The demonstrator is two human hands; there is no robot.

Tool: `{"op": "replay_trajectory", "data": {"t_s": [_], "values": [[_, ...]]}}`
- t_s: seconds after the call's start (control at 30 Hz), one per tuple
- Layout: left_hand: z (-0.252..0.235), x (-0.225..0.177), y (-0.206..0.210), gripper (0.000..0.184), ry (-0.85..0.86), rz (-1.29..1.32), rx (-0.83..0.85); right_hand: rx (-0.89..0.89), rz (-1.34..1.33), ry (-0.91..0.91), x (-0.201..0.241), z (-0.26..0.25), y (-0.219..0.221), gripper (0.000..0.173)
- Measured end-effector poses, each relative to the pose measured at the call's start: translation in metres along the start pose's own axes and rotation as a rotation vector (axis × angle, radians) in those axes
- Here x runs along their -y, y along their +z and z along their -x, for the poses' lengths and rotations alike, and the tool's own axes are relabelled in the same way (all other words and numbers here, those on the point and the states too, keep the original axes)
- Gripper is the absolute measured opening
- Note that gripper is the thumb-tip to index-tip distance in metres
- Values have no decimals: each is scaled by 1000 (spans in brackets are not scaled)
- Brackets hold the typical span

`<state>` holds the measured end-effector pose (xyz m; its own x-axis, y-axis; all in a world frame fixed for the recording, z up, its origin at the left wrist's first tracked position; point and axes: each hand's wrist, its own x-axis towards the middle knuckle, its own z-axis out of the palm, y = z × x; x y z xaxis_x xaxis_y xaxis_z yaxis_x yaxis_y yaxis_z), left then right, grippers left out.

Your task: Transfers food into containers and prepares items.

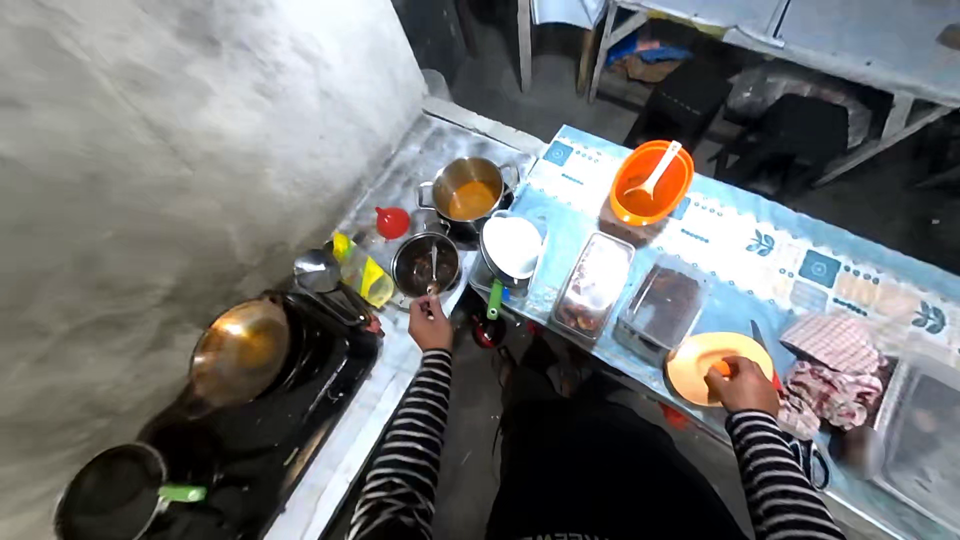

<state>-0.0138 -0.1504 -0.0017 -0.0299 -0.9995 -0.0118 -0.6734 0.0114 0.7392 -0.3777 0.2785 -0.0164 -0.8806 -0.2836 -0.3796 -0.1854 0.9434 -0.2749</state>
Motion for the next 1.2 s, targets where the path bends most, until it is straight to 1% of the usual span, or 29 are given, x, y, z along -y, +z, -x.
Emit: {"op": "replay_trajectory", "data": {"t_s": [0.1, 0.2, 0.3, 0.4, 0.47, 0.5, 0.53, 0.6, 0.67, 0.73, 0.77, 0.8, 0.87, 0.97, 1.03, 1.07, 1.13, 1.2], "values": [[-85, 3, 1, 37, -55, -114, 191, -97, -75, -52, -5, 14, -6, 47], [-152, 19, 27, 32, -101, -252, 338, -216, -164, -79, -2, 37, -5, 51], [-190, 43, 58, 35, -184, -351, 456, -366, -197, -97, 21, 67, -7, 55], [-207, 58, 83, 40, -217, -410, 530, -500, -224, -140, 47, 99, -6, 58], [-207, 64, 91, 41, -203, -415, 526, -541, -229, -138, 64, 122, -3, 57], [-206, 65, 91, 41, -185, -404, 520, -562, -212, -140, 66, 131, 2, 56], [-204, 62, 87, 41, -150, -372, 508, -577, -202, -146, 66, 139, 7, 56], [-195, 51, 68, 43, -8, -250, 449, -587, -209, -150, 67, 153, 17, 55], [-176, 37, 36, 43, 208, -58, 303, -608, -232, -134, 68, 164, 28, 55], [-150, 17, 3, 31, 388, 198, 96, -645, -252, -117, 73, 171, 40, 55], [-137, 6, -10, 26, 454, 320, 19, -654, -268, -116, 82, 172, 43, 53], [-124, -4, -20, 23, 485, 429, -9, -664, -281, -127, 94, 170, 45, 52], [-98, -16, -28, 21, 493, 569, 32, -673, -336, -189, 121, 164, 46, 51], [-73, -20, -12, 16, 504, 698, 132, -655, -497, -314, 169, 143, 44, 58], [-63, -19, 10, 14, 503, 682, 219, -643, -591, -376, 217, 132, 34, 62], [-60, -15, 21, 14, 489, 646, 273, -620, -624, -425, 246, 130, 28, 61], [-56, -5, 37, 22, 442, 542, 392, -559, -646, -575, 301, 123, 20, 56], [-54, 2, 37, 32, 389, 456, 475, -462, -620, -764, 351, 117, 18, 56]]}}
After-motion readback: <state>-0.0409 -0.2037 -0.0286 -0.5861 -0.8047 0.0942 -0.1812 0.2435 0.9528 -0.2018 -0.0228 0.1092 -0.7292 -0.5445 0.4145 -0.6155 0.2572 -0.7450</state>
